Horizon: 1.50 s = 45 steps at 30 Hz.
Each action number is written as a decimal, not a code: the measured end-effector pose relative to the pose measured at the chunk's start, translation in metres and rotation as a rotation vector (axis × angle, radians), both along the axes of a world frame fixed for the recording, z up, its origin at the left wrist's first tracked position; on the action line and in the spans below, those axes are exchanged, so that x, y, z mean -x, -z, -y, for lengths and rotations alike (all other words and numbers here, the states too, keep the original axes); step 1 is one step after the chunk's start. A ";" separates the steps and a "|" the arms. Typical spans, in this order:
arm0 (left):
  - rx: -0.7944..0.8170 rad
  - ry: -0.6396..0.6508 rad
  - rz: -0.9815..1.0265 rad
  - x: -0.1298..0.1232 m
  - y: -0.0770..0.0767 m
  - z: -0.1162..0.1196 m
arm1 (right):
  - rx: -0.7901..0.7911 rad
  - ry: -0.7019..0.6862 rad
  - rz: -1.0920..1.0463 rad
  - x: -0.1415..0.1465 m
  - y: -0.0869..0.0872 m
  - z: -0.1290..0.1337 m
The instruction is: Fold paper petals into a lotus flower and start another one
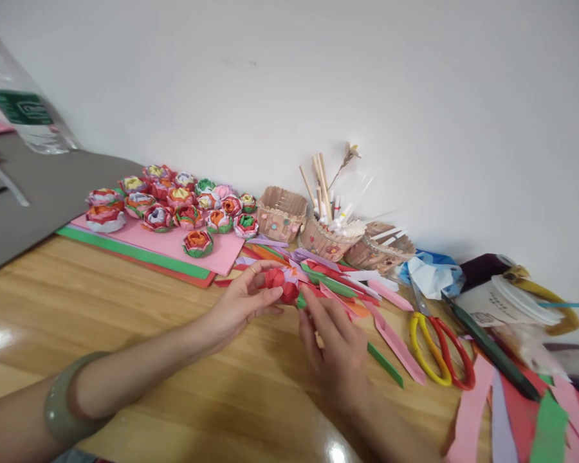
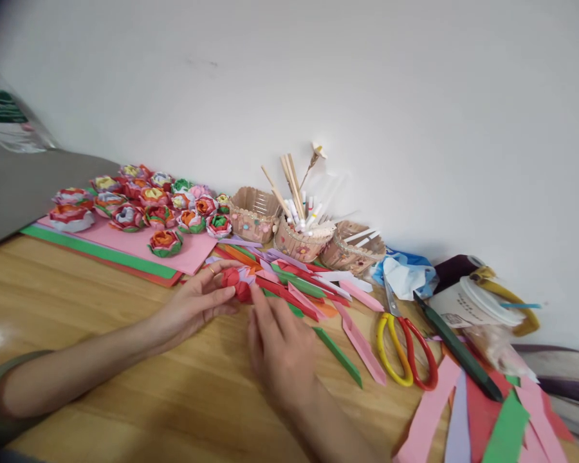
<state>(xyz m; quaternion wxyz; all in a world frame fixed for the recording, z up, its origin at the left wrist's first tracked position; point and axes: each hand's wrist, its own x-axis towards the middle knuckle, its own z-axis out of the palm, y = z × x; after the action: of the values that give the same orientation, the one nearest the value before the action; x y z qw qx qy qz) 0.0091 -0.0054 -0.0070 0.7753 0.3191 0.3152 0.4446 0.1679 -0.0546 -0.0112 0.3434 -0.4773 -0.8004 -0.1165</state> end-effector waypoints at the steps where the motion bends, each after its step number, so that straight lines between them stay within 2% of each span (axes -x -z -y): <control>1: 0.008 0.003 0.011 0.000 0.000 0.000 | 0.016 0.022 -0.018 -0.001 0.000 -0.001; 4: 0.041 0.018 0.068 0.001 0.000 0.000 | 0.013 -0.051 0.022 -0.002 0.000 -0.002; 6: 0.078 0.048 0.115 0.001 0.000 -0.001 | 0.023 -0.101 -0.050 -0.003 -0.002 -0.002; 10: 0.131 0.140 0.158 0.003 0.000 -0.004 | 0.180 -0.061 -0.375 0.000 -0.010 -0.006; 17: 0.089 0.206 0.178 0.003 0.005 -0.003 | 0.315 -0.040 -0.549 0.004 -0.013 -0.011; 25: -0.076 0.074 -0.018 0.001 0.002 0.001 | 0.281 -0.032 -0.480 0.003 -0.012 -0.010; 29: -0.248 0.109 -0.108 0.001 0.002 0.000 | 0.250 -0.057 -0.413 0.003 -0.011 -0.010; 31: -0.299 0.076 -0.128 0.002 0.003 -0.001 | 0.249 -0.074 -0.400 0.004 -0.012 -0.009; 33: -0.308 0.052 -0.115 0.002 0.004 -0.002 | 0.260 -0.088 -0.400 0.004 -0.014 -0.009; 38: -0.300 0.087 -0.089 0.003 0.005 -0.004 | 0.276 -0.133 -0.423 0.002 -0.018 -0.008; 41: -0.326 0.052 -0.087 0.003 0.006 -0.005 | 0.278 -0.151 -0.424 0.001 -0.017 -0.007; 45: -0.387 0.017 -0.165 0.002 0.007 -0.004 | 0.294 -0.152 -0.450 0.000 -0.014 -0.007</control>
<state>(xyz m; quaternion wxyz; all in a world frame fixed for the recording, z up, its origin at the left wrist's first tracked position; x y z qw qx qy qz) 0.0067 -0.0015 -0.0139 0.6749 0.5000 0.2839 0.4625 0.1678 -0.0476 0.0031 0.4474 -0.4744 -0.7459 0.1356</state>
